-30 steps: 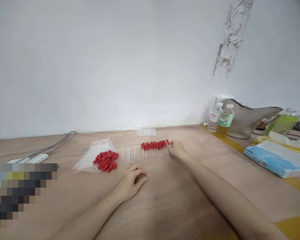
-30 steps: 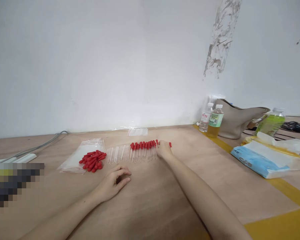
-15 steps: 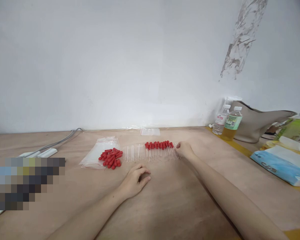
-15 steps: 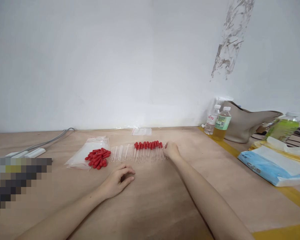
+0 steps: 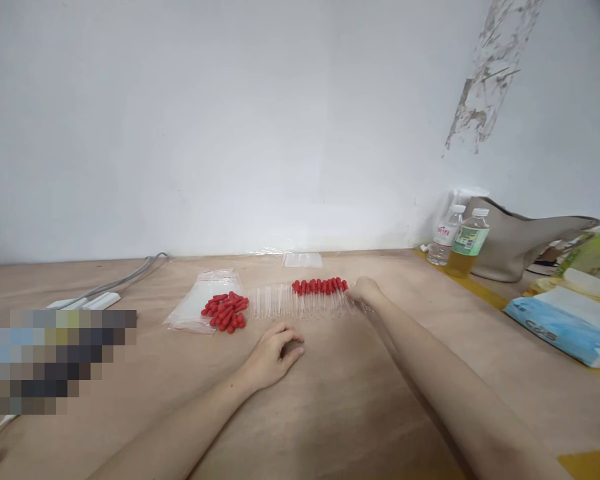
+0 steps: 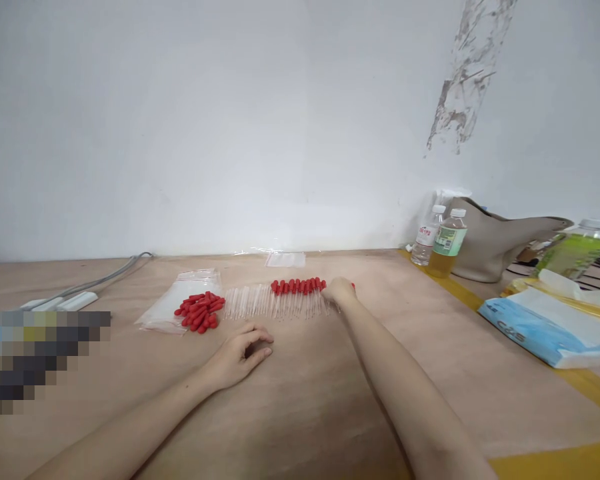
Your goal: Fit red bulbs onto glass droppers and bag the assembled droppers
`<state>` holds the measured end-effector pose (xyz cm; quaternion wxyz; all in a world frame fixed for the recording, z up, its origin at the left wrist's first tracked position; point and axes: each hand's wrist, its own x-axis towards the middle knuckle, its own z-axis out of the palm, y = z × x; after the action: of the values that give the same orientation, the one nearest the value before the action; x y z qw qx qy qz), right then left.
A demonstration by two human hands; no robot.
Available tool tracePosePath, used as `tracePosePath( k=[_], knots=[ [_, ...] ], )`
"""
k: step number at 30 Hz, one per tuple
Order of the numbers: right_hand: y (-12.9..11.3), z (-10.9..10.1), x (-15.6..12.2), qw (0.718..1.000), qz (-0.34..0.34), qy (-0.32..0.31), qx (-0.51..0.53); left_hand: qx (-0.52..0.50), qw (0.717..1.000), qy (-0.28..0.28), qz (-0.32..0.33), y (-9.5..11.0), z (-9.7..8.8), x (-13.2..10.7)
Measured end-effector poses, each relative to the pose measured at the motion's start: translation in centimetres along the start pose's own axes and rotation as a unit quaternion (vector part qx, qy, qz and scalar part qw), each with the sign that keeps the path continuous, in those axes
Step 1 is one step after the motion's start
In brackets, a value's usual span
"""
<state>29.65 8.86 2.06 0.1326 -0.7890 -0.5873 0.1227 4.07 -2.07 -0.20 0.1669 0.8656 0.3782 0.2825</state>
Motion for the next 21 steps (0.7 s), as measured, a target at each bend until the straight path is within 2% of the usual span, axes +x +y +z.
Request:
tracePosePath(
  k=[4, 7, 9, 11, 12, 14, 16, 19, 21],
  knots=[
    [-0.4, -0.7, -0.9, 0.999, -0.026, 0.021, -0.003, -0.002, 1.000, 0.007, 0.008, 0.1, 0.5, -0.2],
    [-0.5, -1.2, -3.2, 0.995, -0.095, 0.040, 0.001, 0.032, 0.996, 0.088, 0.003, 0.1, 0.0, 0.2],
    [-0.3, -0.9, -5.5, 0.987, -0.155, 0.049, 0.010, 0.091, 0.979, 0.181, -0.025, -0.5, -1.8, 0.9],
    [0.3, -0.1, -7.9, 0.973, -0.218, 0.064, 0.027, 0.159, 0.950, 0.258, -0.079, -1.9, -4.7, 1.7],
    [0.7, 0.4, -8.9, 0.950, -0.297, 0.075, 0.058, 0.191, 0.934, 0.278, -0.119, -2.8, -6.3, 2.1],
    [1.4, 1.5, -10.6, 0.908, -0.394, 0.097, 0.105, 0.225, 0.915, 0.270, -0.196, -4.9, -9.3, 2.7],
    [2.0, 2.4, -11.5, 0.881, -0.435, 0.125, 0.141, 0.238, 0.915, 0.196, -0.260, -6.7, -11.3, 2.8],
    [2.3, 3.1, -11.8, 0.873, -0.435, 0.151, 0.158, 0.253, 0.929, 0.089, -0.255, -8.1, -12.0, 2.5],
    [2.3, 3.3, -11.8, 0.874, -0.435, 0.154, 0.150, 0.266, 0.936, 0.070, -0.222, -8.4, -11.4, 2.3]
  ],
)
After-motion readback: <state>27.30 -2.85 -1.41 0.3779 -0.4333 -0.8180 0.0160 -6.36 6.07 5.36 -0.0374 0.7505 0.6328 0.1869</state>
